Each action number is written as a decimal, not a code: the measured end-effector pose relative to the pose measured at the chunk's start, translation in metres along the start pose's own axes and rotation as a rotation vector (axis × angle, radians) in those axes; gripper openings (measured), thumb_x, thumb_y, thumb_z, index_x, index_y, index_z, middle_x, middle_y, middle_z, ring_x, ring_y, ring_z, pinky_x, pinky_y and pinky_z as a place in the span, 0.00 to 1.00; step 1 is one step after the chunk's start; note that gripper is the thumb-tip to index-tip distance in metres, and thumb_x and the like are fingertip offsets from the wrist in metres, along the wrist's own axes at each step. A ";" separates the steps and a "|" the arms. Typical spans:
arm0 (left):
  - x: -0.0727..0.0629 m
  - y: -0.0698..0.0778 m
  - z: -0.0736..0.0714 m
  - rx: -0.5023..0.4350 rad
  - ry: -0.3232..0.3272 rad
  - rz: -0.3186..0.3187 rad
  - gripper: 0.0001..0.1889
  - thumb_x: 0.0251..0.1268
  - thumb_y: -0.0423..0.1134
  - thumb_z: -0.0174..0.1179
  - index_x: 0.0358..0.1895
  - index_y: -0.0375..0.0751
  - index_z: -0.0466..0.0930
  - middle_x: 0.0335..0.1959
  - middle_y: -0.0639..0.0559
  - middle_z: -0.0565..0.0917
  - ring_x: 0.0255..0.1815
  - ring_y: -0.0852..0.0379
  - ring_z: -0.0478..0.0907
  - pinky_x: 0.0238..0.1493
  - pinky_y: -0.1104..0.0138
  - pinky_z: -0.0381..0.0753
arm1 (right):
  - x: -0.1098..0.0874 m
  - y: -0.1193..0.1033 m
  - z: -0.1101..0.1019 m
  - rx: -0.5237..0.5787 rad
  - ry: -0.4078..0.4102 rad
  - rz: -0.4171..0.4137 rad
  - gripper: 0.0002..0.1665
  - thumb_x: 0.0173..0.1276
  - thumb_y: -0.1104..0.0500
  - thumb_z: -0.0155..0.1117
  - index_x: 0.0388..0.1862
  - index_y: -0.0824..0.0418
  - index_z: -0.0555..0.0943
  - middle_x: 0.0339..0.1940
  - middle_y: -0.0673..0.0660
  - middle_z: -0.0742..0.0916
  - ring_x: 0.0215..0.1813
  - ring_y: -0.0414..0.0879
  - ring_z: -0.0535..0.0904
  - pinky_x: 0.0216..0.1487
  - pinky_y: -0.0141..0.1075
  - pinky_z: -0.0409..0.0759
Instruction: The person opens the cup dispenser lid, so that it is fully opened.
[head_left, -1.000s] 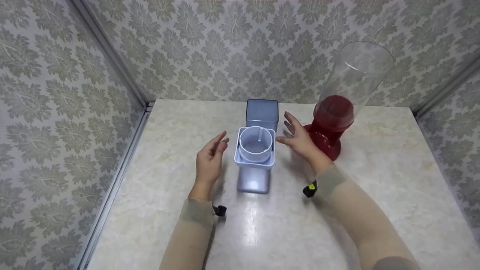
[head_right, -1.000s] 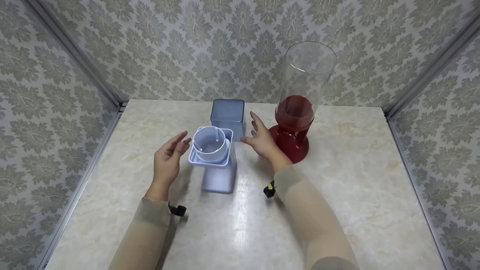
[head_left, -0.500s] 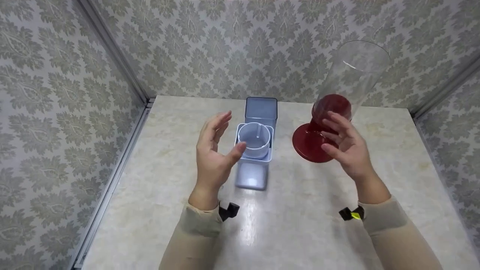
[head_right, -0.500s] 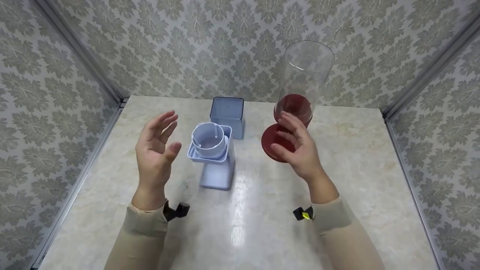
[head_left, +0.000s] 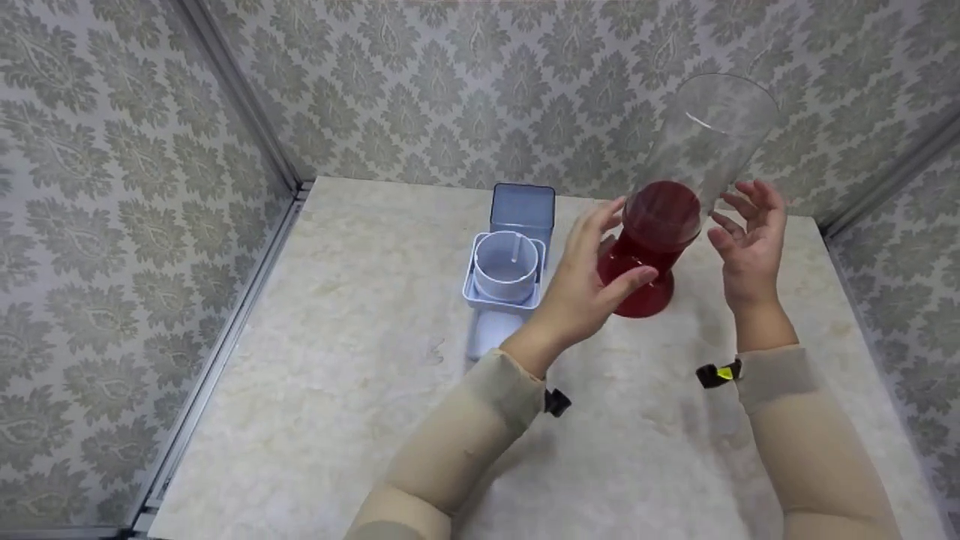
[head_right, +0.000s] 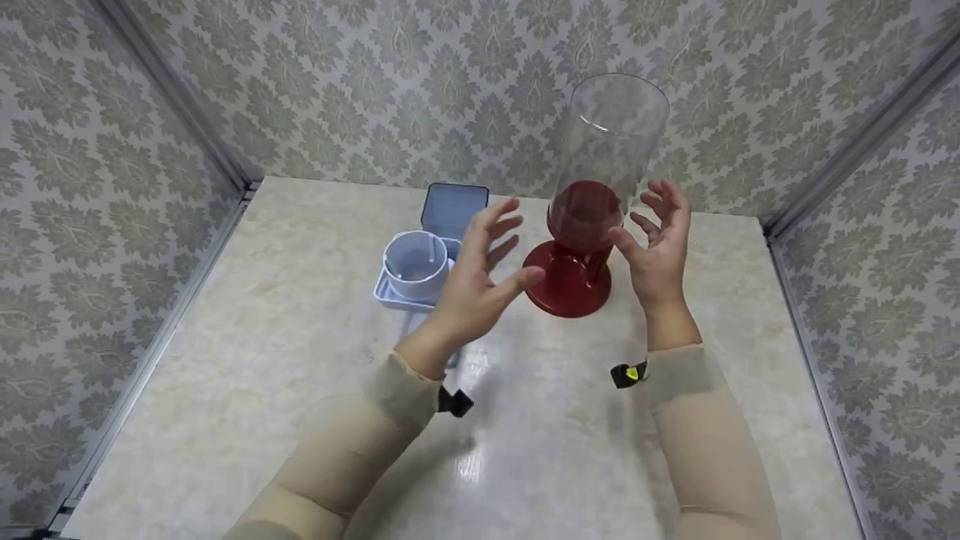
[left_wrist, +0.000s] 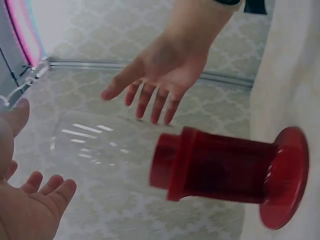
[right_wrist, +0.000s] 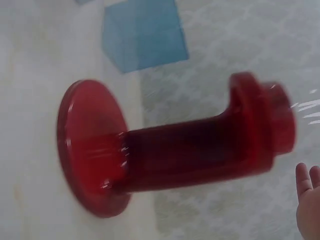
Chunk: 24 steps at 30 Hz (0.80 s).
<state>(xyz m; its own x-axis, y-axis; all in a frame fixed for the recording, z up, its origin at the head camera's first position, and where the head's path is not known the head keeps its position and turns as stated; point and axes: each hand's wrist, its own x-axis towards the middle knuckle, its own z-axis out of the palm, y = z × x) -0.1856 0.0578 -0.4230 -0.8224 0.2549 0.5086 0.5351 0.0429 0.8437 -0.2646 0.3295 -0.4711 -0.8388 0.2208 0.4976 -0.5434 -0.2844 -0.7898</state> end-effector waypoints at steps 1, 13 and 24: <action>0.004 -0.008 0.010 -0.007 -0.010 -0.026 0.47 0.76 0.39 0.76 0.90 0.41 0.58 0.86 0.40 0.66 0.86 0.46 0.69 0.86 0.70 0.73 | 0.002 0.006 -0.004 -0.009 0.000 0.027 0.66 0.55 0.55 0.97 0.84 0.63 0.64 0.77 0.59 0.75 0.79 0.56 0.72 0.74 0.40 0.80; 0.057 -0.083 0.063 0.157 0.019 -0.317 0.45 0.86 0.43 0.67 0.94 0.45 0.50 0.94 0.46 0.56 0.94 0.50 0.60 0.94 0.56 0.64 | 0.018 0.063 -0.024 -0.221 -0.149 0.151 0.78 0.60 0.26 0.86 0.93 0.60 0.56 0.84 0.57 0.76 0.84 0.46 0.69 0.77 0.29 0.73; 0.068 -0.100 0.061 0.275 -0.028 -0.315 0.47 0.85 0.46 0.67 0.96 0.48 0.48 0.95 0.49 0.61 0.94 0.51 0.62 0.94 0.61 0.64 | 0.009 0.081 -0.014 -0.297 -0.072 0.017 0.56 0.54 0.19 0.83 0.68 0.56 0.86 0.54 0.46 0.92 0.56 0.38 0.86 0.59 0.28 0.84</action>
<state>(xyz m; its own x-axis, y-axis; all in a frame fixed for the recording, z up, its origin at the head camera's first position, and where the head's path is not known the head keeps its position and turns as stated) -0.2832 0.1295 -0.4829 -0.9506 0.2144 0.2247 0.2929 0.3781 0.8782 -0.3161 0.3212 -0.5356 -0.8537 0.1491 0.4989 -0.5046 -0.0001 -0.8634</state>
